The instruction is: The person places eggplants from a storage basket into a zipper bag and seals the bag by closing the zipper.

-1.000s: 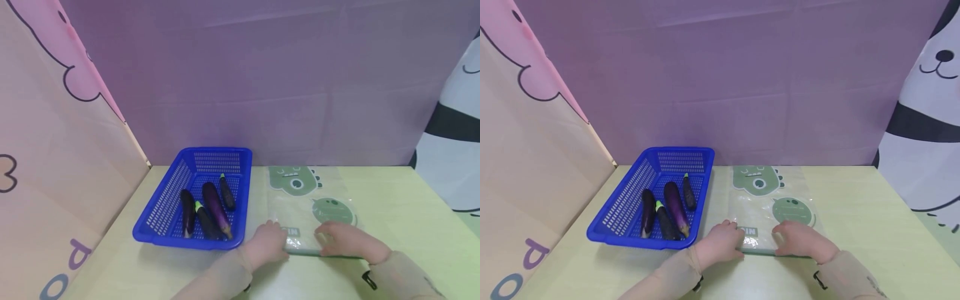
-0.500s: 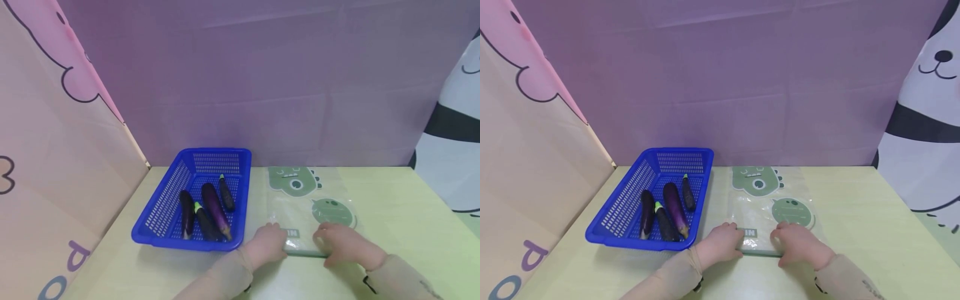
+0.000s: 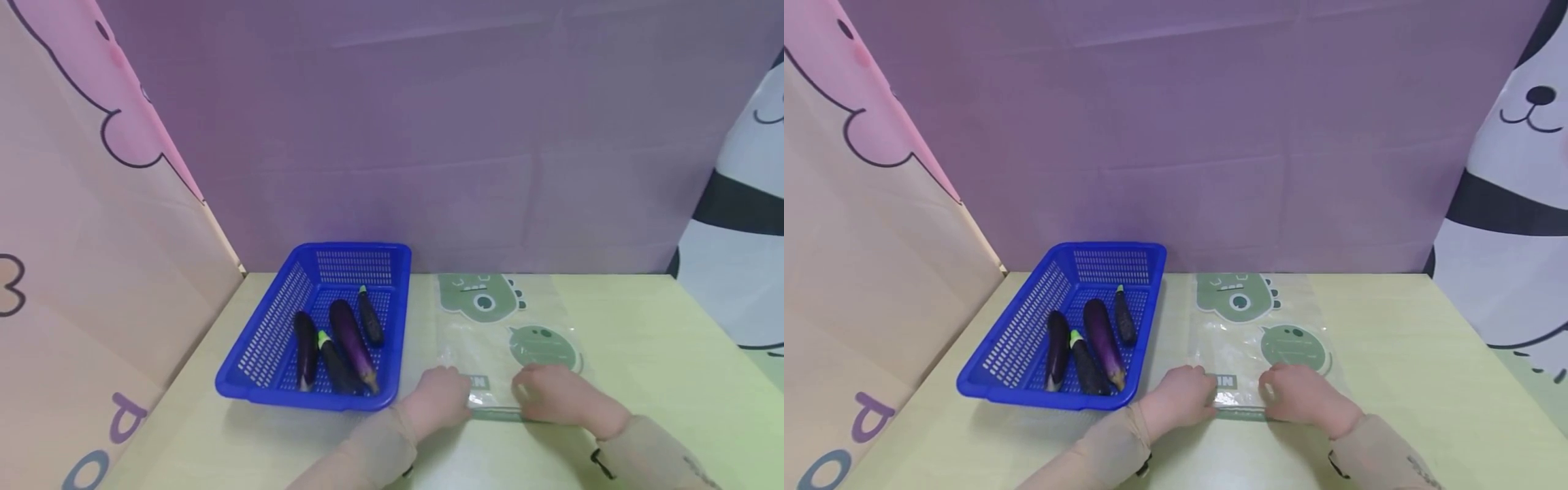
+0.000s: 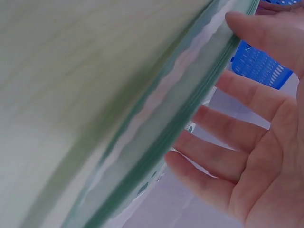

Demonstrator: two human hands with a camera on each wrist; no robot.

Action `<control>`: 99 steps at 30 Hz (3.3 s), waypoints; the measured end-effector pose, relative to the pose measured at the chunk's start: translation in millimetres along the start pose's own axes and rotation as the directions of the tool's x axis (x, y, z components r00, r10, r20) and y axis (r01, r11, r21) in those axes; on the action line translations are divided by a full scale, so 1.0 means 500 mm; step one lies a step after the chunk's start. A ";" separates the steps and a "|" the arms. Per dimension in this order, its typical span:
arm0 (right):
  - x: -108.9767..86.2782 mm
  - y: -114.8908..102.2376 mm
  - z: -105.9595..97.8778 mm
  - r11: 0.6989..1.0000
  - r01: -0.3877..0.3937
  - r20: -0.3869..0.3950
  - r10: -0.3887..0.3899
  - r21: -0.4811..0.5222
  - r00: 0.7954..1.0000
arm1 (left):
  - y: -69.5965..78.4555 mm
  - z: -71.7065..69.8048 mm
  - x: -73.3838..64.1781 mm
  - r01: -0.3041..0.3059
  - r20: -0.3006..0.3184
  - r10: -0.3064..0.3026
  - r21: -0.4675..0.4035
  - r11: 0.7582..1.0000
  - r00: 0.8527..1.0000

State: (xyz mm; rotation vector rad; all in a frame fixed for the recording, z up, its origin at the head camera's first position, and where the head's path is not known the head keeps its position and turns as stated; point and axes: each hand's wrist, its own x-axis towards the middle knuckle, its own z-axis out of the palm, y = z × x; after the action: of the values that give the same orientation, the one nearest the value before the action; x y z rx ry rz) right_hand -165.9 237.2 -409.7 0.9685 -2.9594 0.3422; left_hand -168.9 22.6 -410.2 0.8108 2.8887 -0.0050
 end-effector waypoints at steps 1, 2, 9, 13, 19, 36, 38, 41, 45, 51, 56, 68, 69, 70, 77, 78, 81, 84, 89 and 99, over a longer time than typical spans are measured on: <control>0.001 0.000 0.000 1.000 -0.001 0.003 0.001 0.001 1.000 | 0.001 -0.001 0.000 0.001 0.000 -0.001 0.002 1.000 1.000; 0.001 0.001 0.000 1.000 -0.002 0.009 0.001 0.003 1.000 | 0.002 -0.002 -0.002 0.002 0.000 -0.002 0.006 1.000 1.000; 0.002 0.015 0.003 0.995 0.078 0.010 -0.078 0.058 0.997 | 0.005 -0.006 -0.004 -0.002 0.000 0.002 0.027 1.000 1.000; -0.003 0.031 0.000 0.990 0.061 0.033 -0.066 0.127 0.997 | 0.005 -0.005 -0.003 0.003 0.002 -0.003 0.033 0.999 1.000; -0.015 0.060 -0.014 0.982 -0.038 0.102 0.019 0.187 0.995 | 0.002 -0.001 -0.002 -0.007 -0.021 0.009 0.059 0.998 1.000; -0.046 0.114 -0.048 0.947 -0.131 0.051 0.121 0.293 0.991 | -0.003 0.000 -0.004 -0.018 -0.034 0.022 0.098 0.995 0.999; -0.046 0.113 -0.050 0.946 -0.146 0.026 0.145 0.290 0.989 | -0.003 -0.001 -0.004 -0.017 -0.031 0.020 0.098 0.995 0.999; -0.046 0.107 -0.055 0.942 -0.166 -0.022 0.180 0.293 0.983 | -0.003 -0.004 -0.005 -0.017 -0.032 0.020 0.094 0.995 0.999; -0.045 0.096 -0.059 0.929 -0.197 -0.085 0.234 0.314 0.969 | -0.003 -0.005 -0.004 -0.016 -0.030 0.018 0.091 0.996 0.999; -0.041 0.083 -0.067 0.948 -0.172 -0.258 0.242 0.267 0.935 | -0.002 -0.004 -0.002 -0.021 -0.047 0.027 0.125 0.992 0.999; -0.039 0.081 -0.071 0.970 -0.138 -0.382 0.207 0.200 0.901 | -0.001 -0.008 -0.003 -0.032 -0.064 0.041 0.139 0.990 0.997; -0.022 0.080 -0.053 0.970 -0.111 -0.527 0.212 0.217 0.823 | 0.006 -0.014 0.000 -0.002 -0.046 0.007 0.098 0.995 0.999; -0.020 0.078 -0.051 0.969 -0.111 -0.548 0.216 0.219 0.808 | 0.006 -0.014 0.000 0.001 -0.048 0.004 0.095 0.995 0.999; -0.017 0.077 -0.049 0.968 -0.111 -0.563 0.221 0.224 0.796 | 0.005 -0.013 0.001 0.002 -0.050 0.002 0.092 0.996 0.999; -0.007 0.063 -0.043 0.961 -0.097 -0.612 0.242 0.260 0.753 | 0.000 -0.004 0.008 -0.013 -0.092 0.017 0.049 0.999 0.996; -0.007 0.062 -0.043 0.959 -0.097 -0.612 0.246 0.267 0.752 | 0.000 -0.004 0.009 -0.017 -0.101 0.021 0.043 0.999 0.995; -0.006 0.060 -0.045 0.954 -0.102 -0.607 0.260 0.282 0.751 | 0.001 -0.005 0.010 -0.021 -0.126 0.025 0.038 0.999 0.992; -0.005 0.059 -0.046 0.949 -0.114 -0.601 0.276 0.294 0.750 | 0.003 -0.008 0.010 -0.015 -0.134 0.021 0.045 0.999 0.991; -0.002 0.057 -0.046 0.941 -0.116 -0.607 0.296 0.318 0.737 | 0.004 -0.010 0.010 0.000 -0.135 0.006 0.044 0.999 0.991; -0.001 0.058 -0.046 0.931 -0.146 -0.570 0.323 0.333 0.755 | 0.009 -0.022 0.003 0.012 -0.168 -0.007 0.030 0.999 0.986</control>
State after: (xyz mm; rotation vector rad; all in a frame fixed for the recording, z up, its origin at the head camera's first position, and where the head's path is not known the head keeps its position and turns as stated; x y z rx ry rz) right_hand -183.8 265.4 -393.1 0.3585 -2.4386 0.8967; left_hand -169.4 27.8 -399.6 0.8410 3.0577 0.0186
